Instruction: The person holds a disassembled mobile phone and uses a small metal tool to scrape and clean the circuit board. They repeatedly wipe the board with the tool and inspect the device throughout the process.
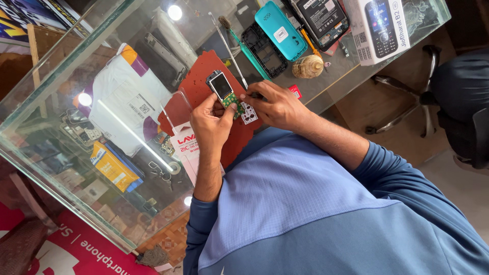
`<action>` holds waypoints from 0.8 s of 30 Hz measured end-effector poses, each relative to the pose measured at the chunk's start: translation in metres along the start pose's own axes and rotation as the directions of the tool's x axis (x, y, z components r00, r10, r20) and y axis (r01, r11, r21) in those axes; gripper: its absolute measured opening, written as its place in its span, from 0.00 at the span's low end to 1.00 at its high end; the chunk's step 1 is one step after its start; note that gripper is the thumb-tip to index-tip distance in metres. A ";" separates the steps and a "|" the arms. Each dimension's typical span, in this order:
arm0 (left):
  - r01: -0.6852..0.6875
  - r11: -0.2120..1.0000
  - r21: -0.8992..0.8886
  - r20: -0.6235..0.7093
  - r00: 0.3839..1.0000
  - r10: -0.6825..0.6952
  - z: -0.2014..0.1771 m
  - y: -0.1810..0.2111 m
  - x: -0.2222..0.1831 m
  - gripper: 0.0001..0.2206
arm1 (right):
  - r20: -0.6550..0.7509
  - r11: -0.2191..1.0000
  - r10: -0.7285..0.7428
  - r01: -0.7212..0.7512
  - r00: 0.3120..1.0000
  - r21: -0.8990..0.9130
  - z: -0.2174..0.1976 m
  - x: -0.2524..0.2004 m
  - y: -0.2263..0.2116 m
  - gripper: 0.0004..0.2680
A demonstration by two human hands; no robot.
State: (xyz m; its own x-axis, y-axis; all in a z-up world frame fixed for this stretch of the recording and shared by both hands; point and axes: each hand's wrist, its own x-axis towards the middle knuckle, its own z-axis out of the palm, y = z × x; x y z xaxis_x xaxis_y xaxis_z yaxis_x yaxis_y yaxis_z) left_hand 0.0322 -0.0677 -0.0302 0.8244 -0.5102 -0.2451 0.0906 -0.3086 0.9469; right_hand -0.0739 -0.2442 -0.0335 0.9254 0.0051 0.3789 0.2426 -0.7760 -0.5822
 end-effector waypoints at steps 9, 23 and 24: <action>0.001 0.999 0.042 0.006 1.000 -0.001 0.000 -0.001 0.000 0.07 | 0.022 0.995 -0.049 0.050 0.999 -0.080 0.003 -0.004 0.005 0.15; 0.019 0.998 0.056 -0.011 1.000 -0.018 0.000 0.002 -0.001 0.08 | 0.025 0.996 -0.045 0.047 0.999 -0.075 0.003 -0.002 0.006 0.15; 0.017 0.998 0.057 -0.010 1.000 -0.017 0.000 0.002 0.000 0.07 | 0.031 0.996 -0.046 0.048 0.998 -0.075 0.002 -0.002 0.006 0.15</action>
State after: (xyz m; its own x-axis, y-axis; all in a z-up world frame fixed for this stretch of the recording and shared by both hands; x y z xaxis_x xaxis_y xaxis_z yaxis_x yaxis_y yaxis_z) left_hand 0.0323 -0.0682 -0.0280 0.8282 -0.4971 -0.2589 0.0725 -0.3630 0.9290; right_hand -0.0737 -0.2474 -0.0391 0.9219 0.0603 0.3826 0.2643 -0.8201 -0.5075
